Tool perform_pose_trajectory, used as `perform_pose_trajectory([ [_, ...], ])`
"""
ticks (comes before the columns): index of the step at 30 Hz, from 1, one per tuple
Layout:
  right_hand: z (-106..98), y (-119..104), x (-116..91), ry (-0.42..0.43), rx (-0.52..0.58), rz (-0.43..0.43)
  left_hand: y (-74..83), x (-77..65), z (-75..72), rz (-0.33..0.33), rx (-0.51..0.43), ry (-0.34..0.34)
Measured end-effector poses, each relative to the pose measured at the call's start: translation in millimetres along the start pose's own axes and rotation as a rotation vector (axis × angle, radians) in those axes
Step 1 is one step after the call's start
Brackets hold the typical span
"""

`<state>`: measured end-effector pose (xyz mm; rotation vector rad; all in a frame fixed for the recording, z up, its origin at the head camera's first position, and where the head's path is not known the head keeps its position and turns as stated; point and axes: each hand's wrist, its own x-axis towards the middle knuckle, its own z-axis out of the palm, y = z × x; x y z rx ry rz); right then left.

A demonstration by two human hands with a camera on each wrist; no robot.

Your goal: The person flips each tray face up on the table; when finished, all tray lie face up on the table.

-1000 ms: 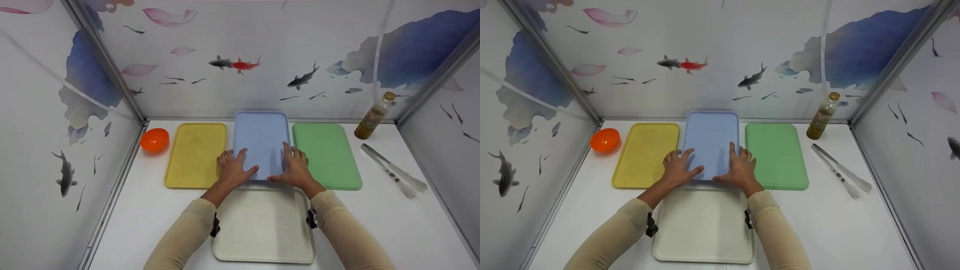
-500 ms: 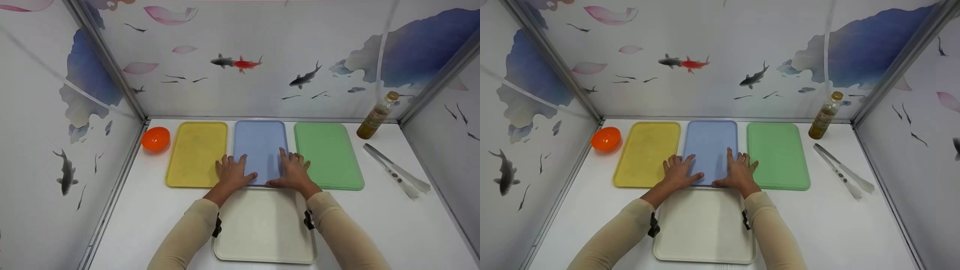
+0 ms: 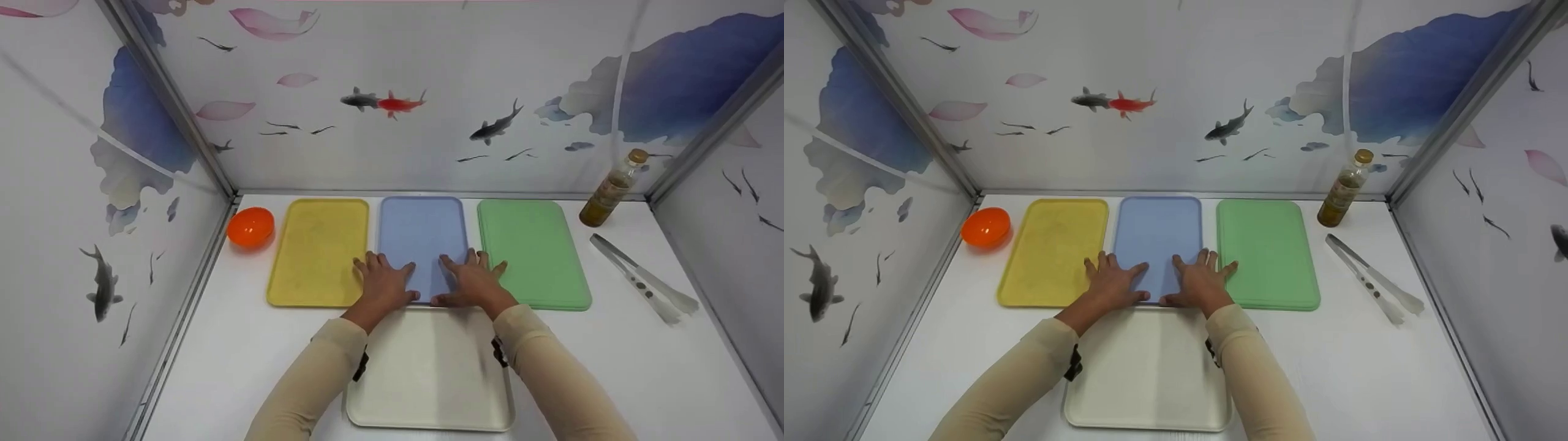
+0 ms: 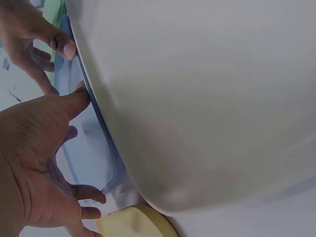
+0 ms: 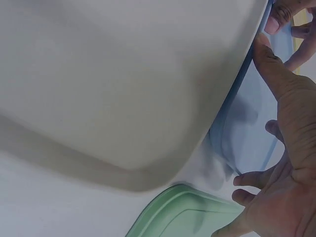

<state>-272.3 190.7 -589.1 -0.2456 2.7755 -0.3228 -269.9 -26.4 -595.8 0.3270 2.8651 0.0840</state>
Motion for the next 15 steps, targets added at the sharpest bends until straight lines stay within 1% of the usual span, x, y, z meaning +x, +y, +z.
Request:
perform_pose_trajectory([
  [2,0.1,-1.0,0.0,-0.018,-0.008,0.002,0.7,2.3,1.1,-0.017,0.023,-0.02],
  [4,0.2,-1.3,-0.6,-0.026,-0.016,-0.001,1.5,3.8,2.1,-0.027,0.036,-0.027],
  [10,-0.1,0.9,-5.2,-0.026,-0.025,-0.022,5.0,4.3,2.6,-0.028,0.054,-0.051],
  [15,1.1,4.9,-5.3,-0.011,-0.008,-0.036,7.4,2.5,0.0,-0.05,0.063,-0.068],
])
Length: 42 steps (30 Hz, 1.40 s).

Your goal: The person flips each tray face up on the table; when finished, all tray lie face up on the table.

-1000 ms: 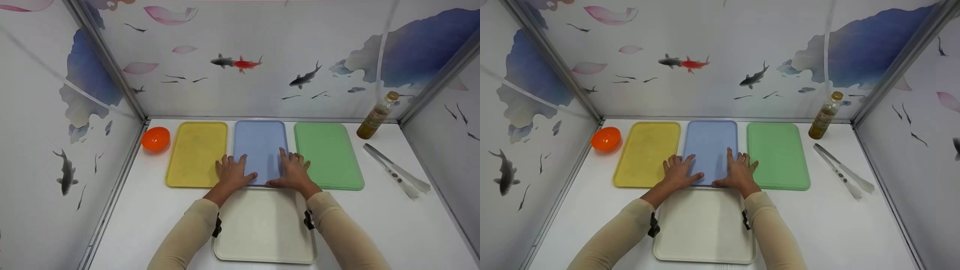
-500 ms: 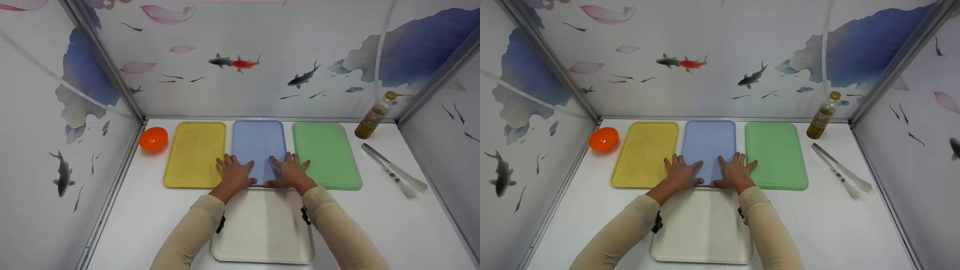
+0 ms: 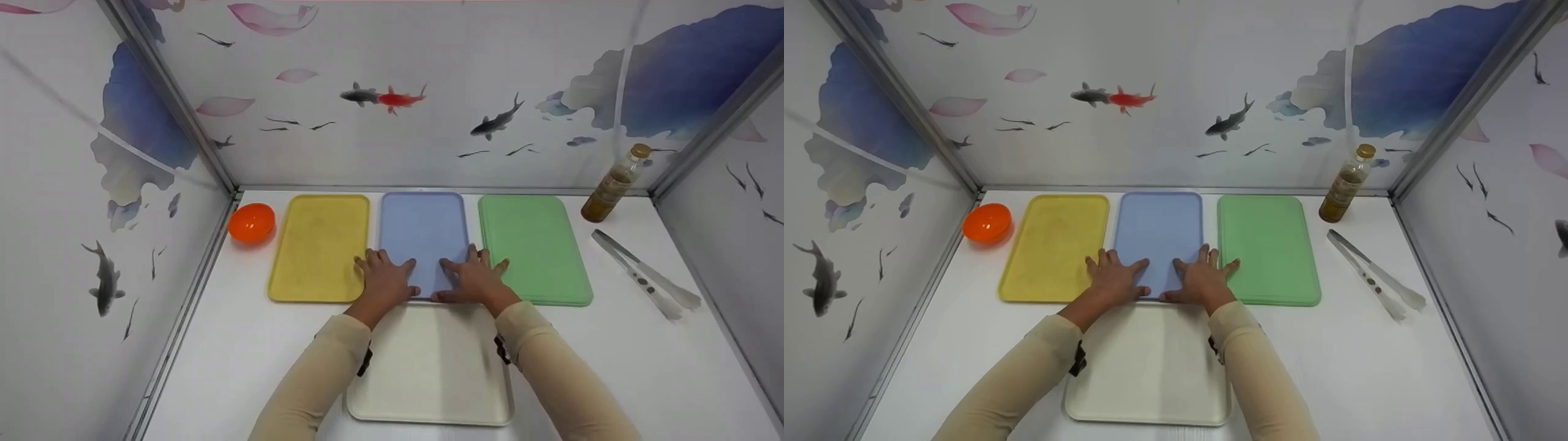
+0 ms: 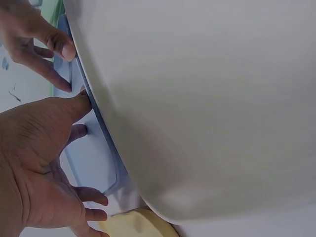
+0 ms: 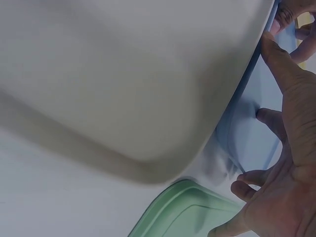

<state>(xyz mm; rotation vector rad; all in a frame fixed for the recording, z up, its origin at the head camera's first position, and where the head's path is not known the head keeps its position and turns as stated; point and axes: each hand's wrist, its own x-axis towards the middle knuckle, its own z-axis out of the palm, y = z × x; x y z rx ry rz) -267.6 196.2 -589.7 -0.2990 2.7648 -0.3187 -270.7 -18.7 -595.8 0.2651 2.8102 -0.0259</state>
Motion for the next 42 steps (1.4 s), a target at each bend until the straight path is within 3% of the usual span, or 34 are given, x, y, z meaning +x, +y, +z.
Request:
perform_pose_trajectory([
  [7,6,6,0,0.021,0.025,-0.011,3.2,2.7,0.2,-0.037,-0.02,-0.037],
  [12,12,11,-4,0.037,0.018,-0.005,9.5,0.5,-1.5,-0.064,-0.054,-0.023],
  [18,13,21,-8,0.099,-0.027,-0.032,15.3,-1.4,-11.5,-0.049,-0.067,-0.016],
  [23,7,43,-15,0.179,0.012,-0.052,22.3,-1.0,-14.3,-0.048,-0.158,0.001],
  [26,1,62,-21,0.215,0.04,-0.028,35.9,-2.4,-14.7,-0.006,-0.256,0.075],
  [29,-4,86,-30,0.242,0.048,0.016,59.0,-7.3,-21.7,0.076,-0.375,0.127],
  [33,-8,119,-44,0.262,0.067,0.076,93.2,-14.8,-31.3,0.177,-0.543,0.144],
  [35,-7,134,-51,0.267,0.074,0.105,108.1,-15.7,-31.3,0.216,-0.672,0.112],
  [39,-4,156,-65,0.267,0.079,0.163,132.6,-16.7,-30.4,0.23,-0.953,-0.027],
  [42,-2,168,-74,0.28,0.085,0.199,148.0,-15.6,-28.5,0.201,-1.065,-0.095],
])
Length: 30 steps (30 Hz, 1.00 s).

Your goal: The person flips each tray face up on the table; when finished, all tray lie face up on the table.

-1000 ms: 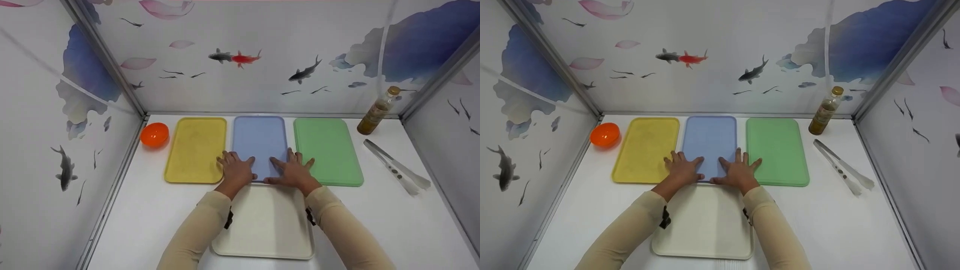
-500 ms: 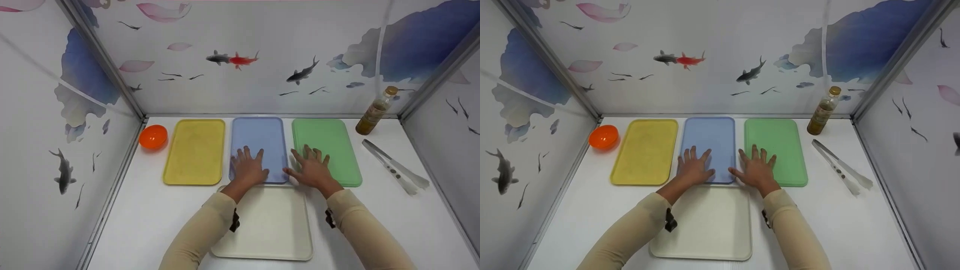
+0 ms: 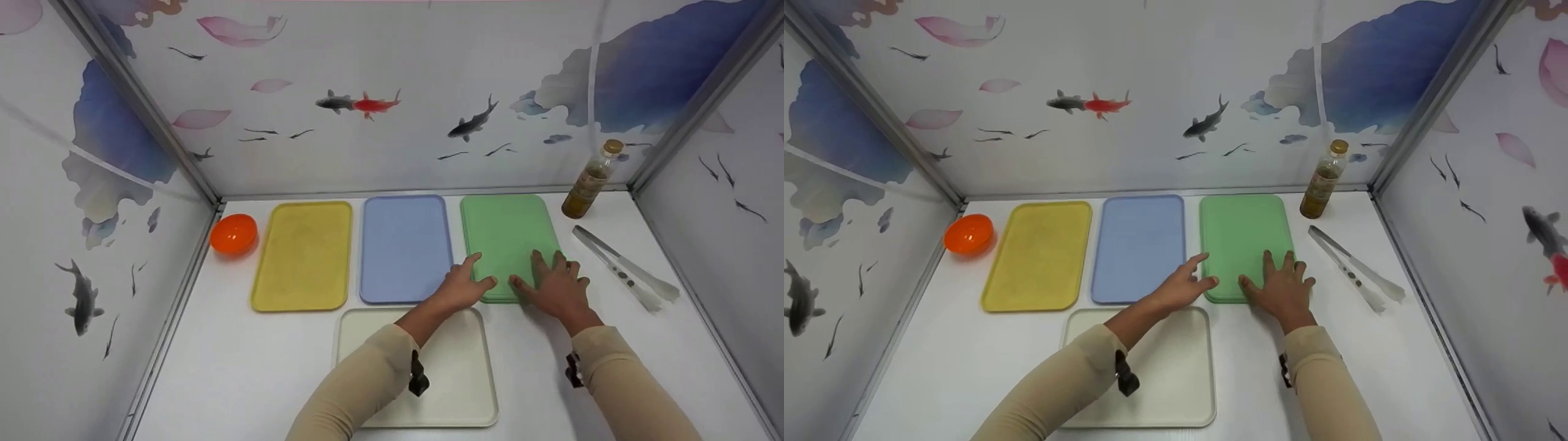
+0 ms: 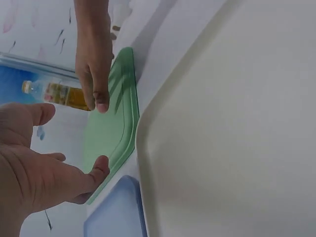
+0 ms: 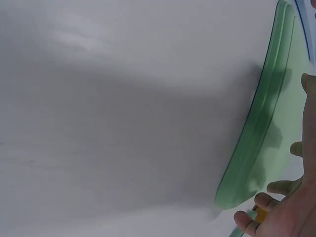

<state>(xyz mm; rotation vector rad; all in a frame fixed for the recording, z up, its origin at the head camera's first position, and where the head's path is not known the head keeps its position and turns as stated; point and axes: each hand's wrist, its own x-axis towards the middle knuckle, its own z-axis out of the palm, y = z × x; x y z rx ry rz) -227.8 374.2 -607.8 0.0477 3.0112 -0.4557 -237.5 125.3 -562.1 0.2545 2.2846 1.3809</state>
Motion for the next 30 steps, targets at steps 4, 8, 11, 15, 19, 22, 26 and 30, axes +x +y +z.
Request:
perform_pose_trajectory([
  [4,3,10,-7,0.016,0.022,0.026,1.5,3.2,12.4,-0.042,-0.019,0.002],
  [8,6,16,-11,0.03,0.069,0.043,2.5,3.6,20.0,-0.07,-0.01,0.001],
  [11,6,18,-11,0.042,0.117,0.045,2.5,4.8,24.1,-0.072,0.006,0.0],
  [15,6,21,-9,0.036,0.163,0.055,1.1,6.8,28.5,-0.049,0.026,0.01],
  [19,7,23,-8,0.01,0.203,0.079,-4.5,5.6,28.9,-0.019,-0.013,0.037],
  [22,7,24,-7,0.0,0.247,0.094,-7.5,4.1,28.6,0.009,-0.047,0.056],
  [26,5,23,-7,0.008,0.3,0.115,-7.1,0.9,28.7,0.059,-0.054,0.107],
  [30,4,23,-6,0.022,0.332,0.111,-2.0,-1.8,29.2,0.121,-0.026,0.18],
])
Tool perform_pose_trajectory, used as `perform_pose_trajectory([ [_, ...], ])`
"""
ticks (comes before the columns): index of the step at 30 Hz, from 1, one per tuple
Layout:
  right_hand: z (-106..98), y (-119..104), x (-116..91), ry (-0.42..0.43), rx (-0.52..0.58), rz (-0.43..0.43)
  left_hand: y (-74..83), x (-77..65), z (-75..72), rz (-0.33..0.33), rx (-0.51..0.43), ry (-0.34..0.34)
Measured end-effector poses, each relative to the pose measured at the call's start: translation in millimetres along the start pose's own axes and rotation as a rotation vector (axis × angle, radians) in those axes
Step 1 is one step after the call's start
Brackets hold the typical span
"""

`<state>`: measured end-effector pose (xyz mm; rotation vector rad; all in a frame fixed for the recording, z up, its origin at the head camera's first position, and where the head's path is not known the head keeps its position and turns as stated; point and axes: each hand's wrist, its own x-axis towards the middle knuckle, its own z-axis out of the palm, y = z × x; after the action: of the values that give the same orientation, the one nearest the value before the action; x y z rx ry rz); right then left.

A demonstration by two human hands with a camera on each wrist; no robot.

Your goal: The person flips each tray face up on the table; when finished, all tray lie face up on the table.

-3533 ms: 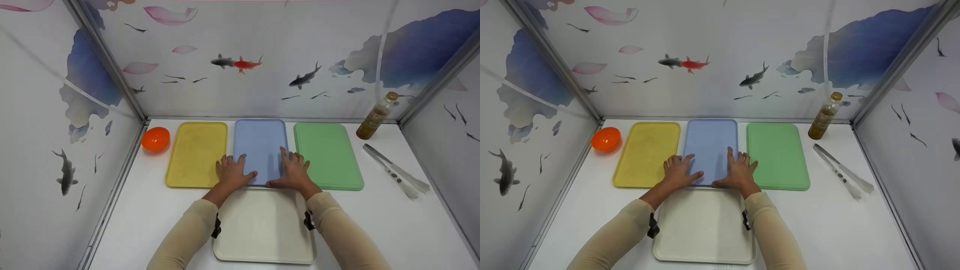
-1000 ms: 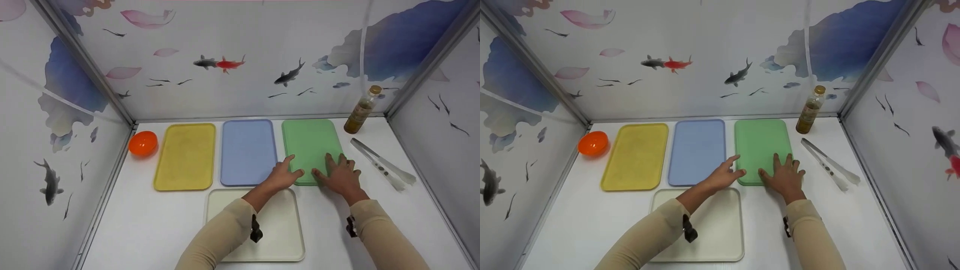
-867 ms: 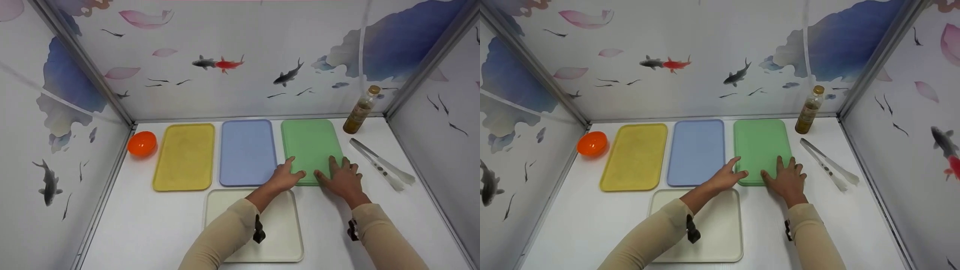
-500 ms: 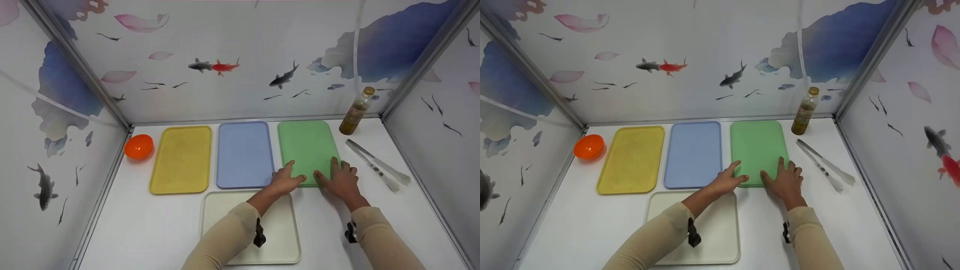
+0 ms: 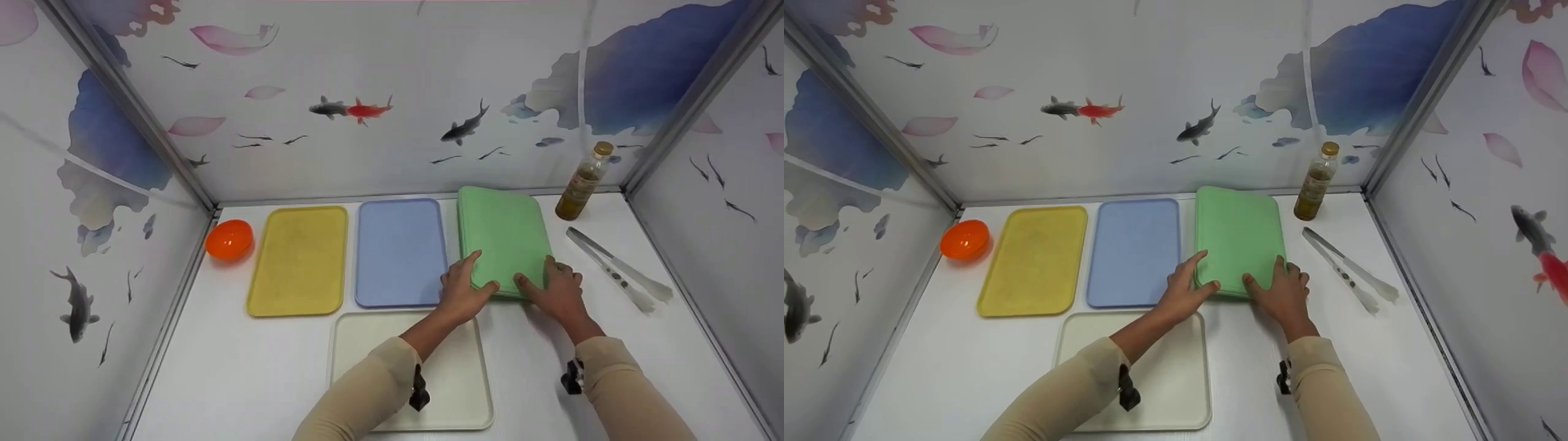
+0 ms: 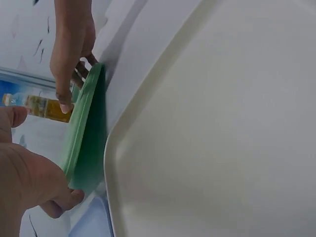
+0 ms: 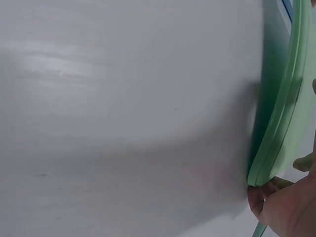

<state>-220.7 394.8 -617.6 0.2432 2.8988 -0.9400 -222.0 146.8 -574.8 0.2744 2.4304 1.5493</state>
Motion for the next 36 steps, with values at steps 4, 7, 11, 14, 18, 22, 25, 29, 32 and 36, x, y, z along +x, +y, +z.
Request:
perform_pose_trajectory([
  [4,0,-2,1,-0.001,0.02,-0.007,5.8,-1.4,-0.2,0.062,0.015,0.038],
  [7,-2,-4,1,-0.015,0.035,0.001,8.5,-2.5,-0.5,0.1,0.022,0.05],
  [11,-4,-7,0,-0.024,0.071,0.013,10.9,-4.0,-0.5,0.139,0.023,0.053],
  [14,-5,-10,1,-0.025,0.092,0.022,13.4,-4.3,-0.9,0.175,0.023,0.061],
  [18,-2,-13,3,-0.036,0.117,0.036,18.8,-4.4,-2.6,0.21,0.04,0.091],
  [22,-1,-18,7,-0.059,0.152,0.057,24.2,-4.3,-4.7,0.22,0.053,0.103],
  [25,-1,-22,8,-0.079,0.171,0.073,28.8,-3.2,-6.1,0.241,0.058,0.108],
  [29,0,-29,7,-0.076,0.212,0.063,35.5,-2.8,-7.2,0.291,0.056,0.128],
  [32,4,-32,7,-0.046,0.248,0.033,39.0,-3.3,-6.3,0.32,0.061,0.143],
  [36,8,-35,7,-0.024,0.284,0.013,42.1,-3.3,-5.4,0.352,0.064,0.155],
])
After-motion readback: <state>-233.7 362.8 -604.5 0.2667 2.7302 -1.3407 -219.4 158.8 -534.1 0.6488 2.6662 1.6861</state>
